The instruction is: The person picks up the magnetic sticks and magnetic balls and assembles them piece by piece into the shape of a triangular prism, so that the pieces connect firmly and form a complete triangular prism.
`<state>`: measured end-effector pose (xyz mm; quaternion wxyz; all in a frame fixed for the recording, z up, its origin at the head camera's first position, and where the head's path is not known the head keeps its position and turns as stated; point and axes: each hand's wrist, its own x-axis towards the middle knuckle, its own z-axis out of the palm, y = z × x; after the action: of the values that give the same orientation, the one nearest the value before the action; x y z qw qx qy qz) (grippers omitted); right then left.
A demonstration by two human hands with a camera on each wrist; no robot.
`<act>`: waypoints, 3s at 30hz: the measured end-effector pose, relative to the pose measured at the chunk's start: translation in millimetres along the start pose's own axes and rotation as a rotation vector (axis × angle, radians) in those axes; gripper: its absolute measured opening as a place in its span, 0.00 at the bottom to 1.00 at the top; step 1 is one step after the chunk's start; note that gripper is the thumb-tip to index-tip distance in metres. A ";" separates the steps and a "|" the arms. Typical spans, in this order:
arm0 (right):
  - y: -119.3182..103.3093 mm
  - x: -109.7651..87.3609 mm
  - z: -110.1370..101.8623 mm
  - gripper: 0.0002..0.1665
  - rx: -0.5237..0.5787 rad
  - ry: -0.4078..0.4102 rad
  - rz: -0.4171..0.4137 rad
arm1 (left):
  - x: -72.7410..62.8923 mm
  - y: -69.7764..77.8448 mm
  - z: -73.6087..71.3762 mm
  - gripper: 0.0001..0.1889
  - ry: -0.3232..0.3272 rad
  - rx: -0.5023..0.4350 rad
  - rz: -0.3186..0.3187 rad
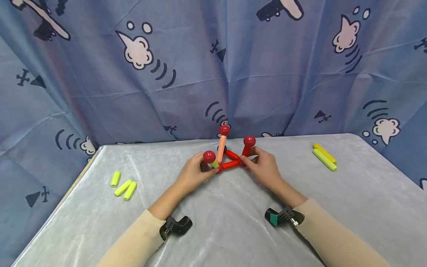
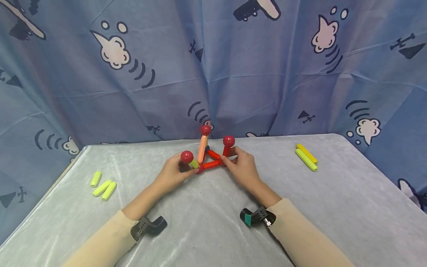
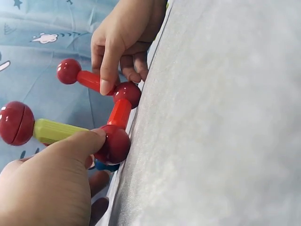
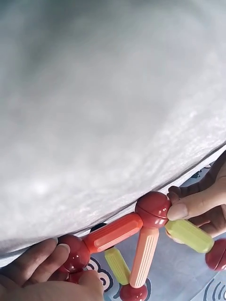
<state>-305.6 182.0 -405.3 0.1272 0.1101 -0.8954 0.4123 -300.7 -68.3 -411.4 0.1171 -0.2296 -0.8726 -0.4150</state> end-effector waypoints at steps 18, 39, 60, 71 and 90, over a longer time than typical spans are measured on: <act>5.7 0.7 -14.0 0.14 0.035 -0.105 -0.002 | 7.9 13.4 10.3 0.09 0.123 -0.048 -0.060; 6.2 -2.9 -23.0 0.18 -0.008 -0.186 0.023 | 11.2 10.3 16.6 0.16 0.076 -0.146 -0.060; 74.0 3.2 -162.3 0.32 -0.603 -0.046 0.430 | 2.8 7.7 6.6 0.25 0.210 -0.229 -0.019; 77.9 8.3 -155.4 0.24 -0.707 -0.163 0.362 | 3.0 12.1 -0.1 0.24 0.275 -0.215 0.204; -81.6 -2.1 -79.1 0.26 -0.261 -0.133 -0.384 | 1.9 14.3 0.1 0.21 0.279 -0.200 0.165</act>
<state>-268.2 190.9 -298.4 0.1573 0.2879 -0.9101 0.2530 -295.3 -59.8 -401.1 0.2471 -0.2510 -0.7806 -0.5163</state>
